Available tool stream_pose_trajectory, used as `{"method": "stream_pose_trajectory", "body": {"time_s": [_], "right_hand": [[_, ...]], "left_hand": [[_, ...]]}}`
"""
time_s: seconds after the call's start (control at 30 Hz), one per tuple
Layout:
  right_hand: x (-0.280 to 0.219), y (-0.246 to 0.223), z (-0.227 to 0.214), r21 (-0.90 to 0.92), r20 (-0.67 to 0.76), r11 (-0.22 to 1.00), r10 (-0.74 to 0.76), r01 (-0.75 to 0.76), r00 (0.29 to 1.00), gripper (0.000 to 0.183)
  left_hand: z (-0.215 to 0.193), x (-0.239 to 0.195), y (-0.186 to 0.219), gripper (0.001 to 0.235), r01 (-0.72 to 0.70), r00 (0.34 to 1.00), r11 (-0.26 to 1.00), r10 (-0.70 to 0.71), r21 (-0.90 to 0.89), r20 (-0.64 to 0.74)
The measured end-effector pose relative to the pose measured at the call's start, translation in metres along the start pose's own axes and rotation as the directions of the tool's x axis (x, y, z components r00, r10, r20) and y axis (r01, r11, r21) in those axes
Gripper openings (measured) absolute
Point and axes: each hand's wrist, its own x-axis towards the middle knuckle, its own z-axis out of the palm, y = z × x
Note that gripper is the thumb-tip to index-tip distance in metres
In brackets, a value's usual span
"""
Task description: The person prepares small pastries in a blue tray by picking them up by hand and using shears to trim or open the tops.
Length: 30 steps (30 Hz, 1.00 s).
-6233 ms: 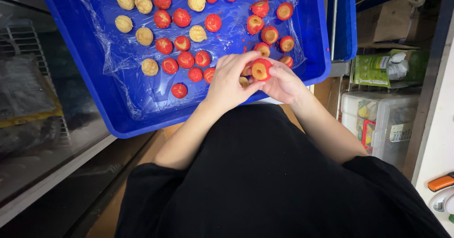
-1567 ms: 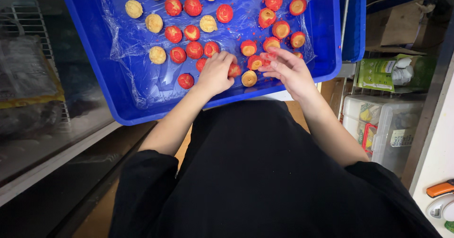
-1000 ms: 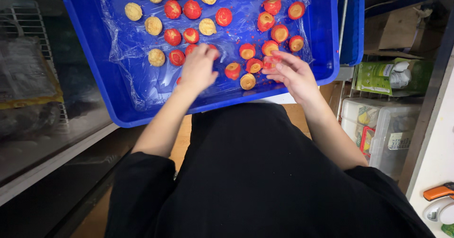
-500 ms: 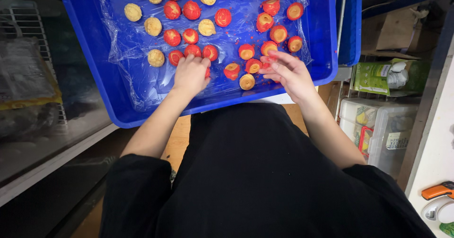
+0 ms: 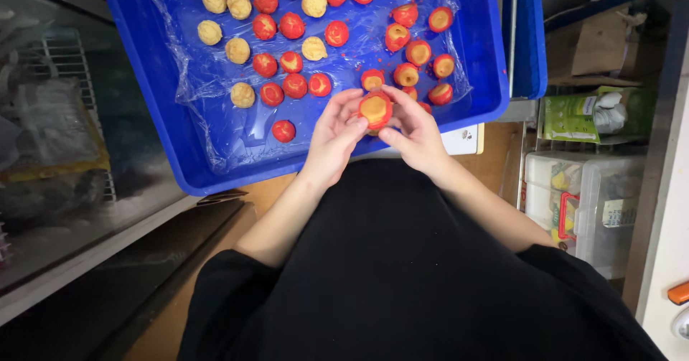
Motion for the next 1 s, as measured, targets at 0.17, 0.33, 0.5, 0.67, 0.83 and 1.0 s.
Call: {"method": "stream_pose_trajectory", "body": {"time_s": [0.17,0.33,0.5,0.67,0.83,1.0], "right_hand": [[-0.017,-0.01,0.002,0.26,-0.026,0.965,0.041,-0.033,0.999,0.061],[-0.033,-0.028,-0.011,0.517,0.051,0.854,0.035,-0.056,0.998,0.058],[-0.047,-0.032,-0.035,0.462,-0.005,0.884,0.09,-0.078,0.996,0.055],[-0.059,-0.038,-0.066,0.369,0.008,0.92,0.139,-0.132,0.99,0.053],[-0.062,-0.046,-0.096,0.296,0.02,0.938,0.185,-0.183,0.983,0.054],[-0.06,-0.059,-0.129,0.253,0.01,0.948,0.196,-0.192,0.981,0.054]], "left_hand": [[0.031,-0.008,-0.004,0.05,-0.267,0.963,0.847,0.252,0.459,0.095],[0.058,-0.021,0.01,0.037,-0.524,0.771,0.155,0.505,0.837,0.389],[0.083,-0.021,0.012,0.032,-0.53,0.746,-0.044,0.45,0.847,0.49],[0.105,-0.018,-0.001,0.031,-0.501,0.782,-0.004,0.426,0.866,0.454],[0.121,-0.011,-0.022,0.034,-0.46,0.803,-0.042,0.406,0.887,0.436],[0.138,-0.004,-0.05,0.042,-0.449,0.815,-0.037,0.393,0.893,0.426]]}}
